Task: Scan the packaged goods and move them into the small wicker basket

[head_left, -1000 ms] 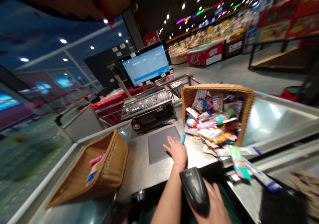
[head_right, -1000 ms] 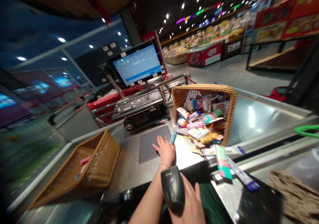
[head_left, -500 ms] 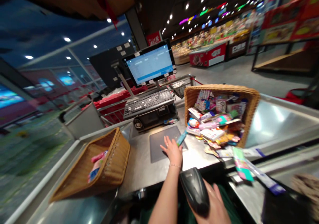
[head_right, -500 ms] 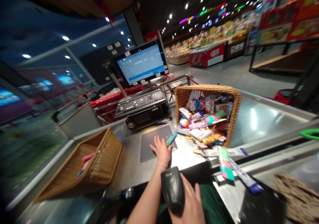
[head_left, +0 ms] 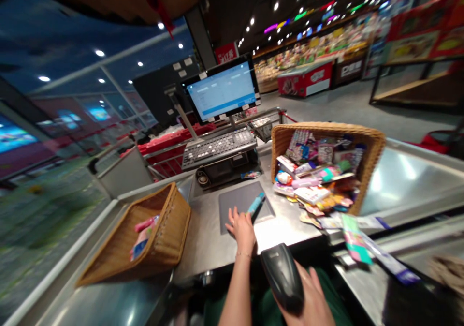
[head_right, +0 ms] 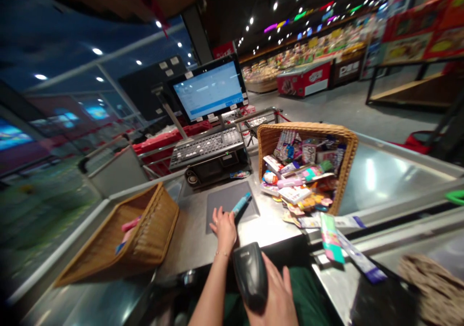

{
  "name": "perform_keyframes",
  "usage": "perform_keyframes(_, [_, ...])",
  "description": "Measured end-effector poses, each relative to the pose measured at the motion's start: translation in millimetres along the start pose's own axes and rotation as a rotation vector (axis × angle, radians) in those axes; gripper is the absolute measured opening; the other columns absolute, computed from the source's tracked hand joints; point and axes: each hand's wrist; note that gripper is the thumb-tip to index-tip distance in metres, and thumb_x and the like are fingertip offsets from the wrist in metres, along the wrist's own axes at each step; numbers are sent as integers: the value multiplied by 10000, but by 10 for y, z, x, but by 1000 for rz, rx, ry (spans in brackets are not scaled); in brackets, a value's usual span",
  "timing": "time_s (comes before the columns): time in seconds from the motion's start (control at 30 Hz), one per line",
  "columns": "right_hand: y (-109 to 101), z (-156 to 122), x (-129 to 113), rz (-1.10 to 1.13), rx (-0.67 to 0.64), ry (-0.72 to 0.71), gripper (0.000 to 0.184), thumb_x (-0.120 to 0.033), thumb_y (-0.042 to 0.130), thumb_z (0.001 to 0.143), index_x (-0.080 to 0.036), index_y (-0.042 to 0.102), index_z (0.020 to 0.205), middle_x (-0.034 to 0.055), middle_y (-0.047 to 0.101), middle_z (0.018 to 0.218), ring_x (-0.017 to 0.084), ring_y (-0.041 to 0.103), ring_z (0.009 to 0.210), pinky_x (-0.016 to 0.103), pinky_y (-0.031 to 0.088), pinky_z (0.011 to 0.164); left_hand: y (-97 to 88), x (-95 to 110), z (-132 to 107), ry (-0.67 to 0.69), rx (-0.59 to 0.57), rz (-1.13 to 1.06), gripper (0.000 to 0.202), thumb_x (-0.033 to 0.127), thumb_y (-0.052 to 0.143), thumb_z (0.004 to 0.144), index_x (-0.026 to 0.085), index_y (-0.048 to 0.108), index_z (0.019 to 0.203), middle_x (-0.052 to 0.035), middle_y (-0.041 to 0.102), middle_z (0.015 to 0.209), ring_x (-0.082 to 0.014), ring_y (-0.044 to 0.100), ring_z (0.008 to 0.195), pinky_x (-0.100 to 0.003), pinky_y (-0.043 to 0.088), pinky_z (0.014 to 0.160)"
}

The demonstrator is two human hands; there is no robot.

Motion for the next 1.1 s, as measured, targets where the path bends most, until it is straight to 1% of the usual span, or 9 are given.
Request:
perform_keyframes(0.2, [38, -23, -41, -1, -55, -55, 479, -330, 489, 846, -149, 560, 1284, 149, 600, 1301, 311, 580, 1195, 587, 438, 999, -117, -217, -36, -65, 23, -14, 437, 315, 278, 949, 204, 701, 950, -109, 509, 1412, -267, 317, 1393, -570, 335, 1059])
perform_keyframes(0.3, [53, -32, -67, -2, -66, -68, 475, -328, 493, 837, -151, 566, 1272, 146, 601, 1301, 311, 581, 1194, 586, 437, 999, -130, -335, -45, -68, 66, 31, 453, 325, 280, 952, 198, 713, 914, -119, 535, 1381, -283, 334, 1381, -601, 304, 1068])
perform_keyframes(0.4, [82, -41, -113, 10, -28, -63, 471, -300, 480, 831, -151, 562, 1270, 148, 606, 1294, 308, 581, 1195, 590, 421, 1008, -113, -451, -63, -82, 132, 66, 364, 335, 376, 930, 188, 708, 905, -143, 530, 1374, -321, 328, 1379, -654, 280, 1052])
perform_keyframes(0.47, [112, -52, -151, 21, -8, -72, 463, -287, 475, 824, -147, 567, 1256, 147, 621, 1273, 311, 591, 1179, 593, 422, 1001, -91, -517, -82, -83, 169, 30, 255, 293, 464, 897, 209, 698, 952, -128, 511, 1395, -316, 326, 1381, -624, 305, 1053])
perform_keyframes(0.57, [164, -74, -205, 29, 43, -68, 464, -281, 459, 810, -131, 569, 1235, 158, 633, 1249, 316, 601, 1160, 593, 400, 1008, -69, -595, -109, -10, 183, -60, 226, 193, 522, 857, 283, 707, 950, -51, 477, 1438, -276, 305, 1399, -550, 301, 1088])
perform_keyframes(0.63, [195, -87, -234, 31, 89, -47, 467, -269, 443, 798, -140, 564, 1230, 154, 636, 1240, 306, 598, 1162, 575, 371, 1032, -73, -636, -114, 47, 166, -92, 235, 185, 552, 839, 321, 715, 939, -22, 457, 1455, -271, 286, 1409, -553, 271, 1103])
perform_keyframes(0.8, [233, -81, -278, 47, 96, -41, 479, -264, 450, 772, -170, 561, 1229, 127, 639, 1243, 289, 595, 1166, 544, 355, 1043, -87, -716, -56, 120, 92, -104, 352, 194, 676, 746, 320, 679, 1074, -64, 410, 1485, -309, 243, 1422, -613, 227, 1100])
perform_keyframes(0.97, [254, -58, -303, 58, 89, -46, 487, -276, 459, 760, -182, 562, 1227, 118, 638, 1250, 288, 587, 1178, 532, 347, 1053, -22, -755, 18, 149, 119, -108, 227, 198, 678, 746, 266, 704, 961, -90, 426, 1468, -328, 232, 1421, -660, 204, 1085])
perform_keyframes(1.1, [273, -65, -318, 57, 87, -60, 471, -291, 432, 788, -169, 555, 1226, 129, 634, 1252, 293, 584, 1180, 550, 334, 1054, -8, -754, 46, 206, 119, -100, 174, 193, 660, 763, 235, 694, 928, -103, 411, 1480, -324, 233, 1422, -664, 183, 1092])
Point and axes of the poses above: each hand's wrist, its own z-axis towards the middle knuckle, its own y-axis out of the palm, x = y × z
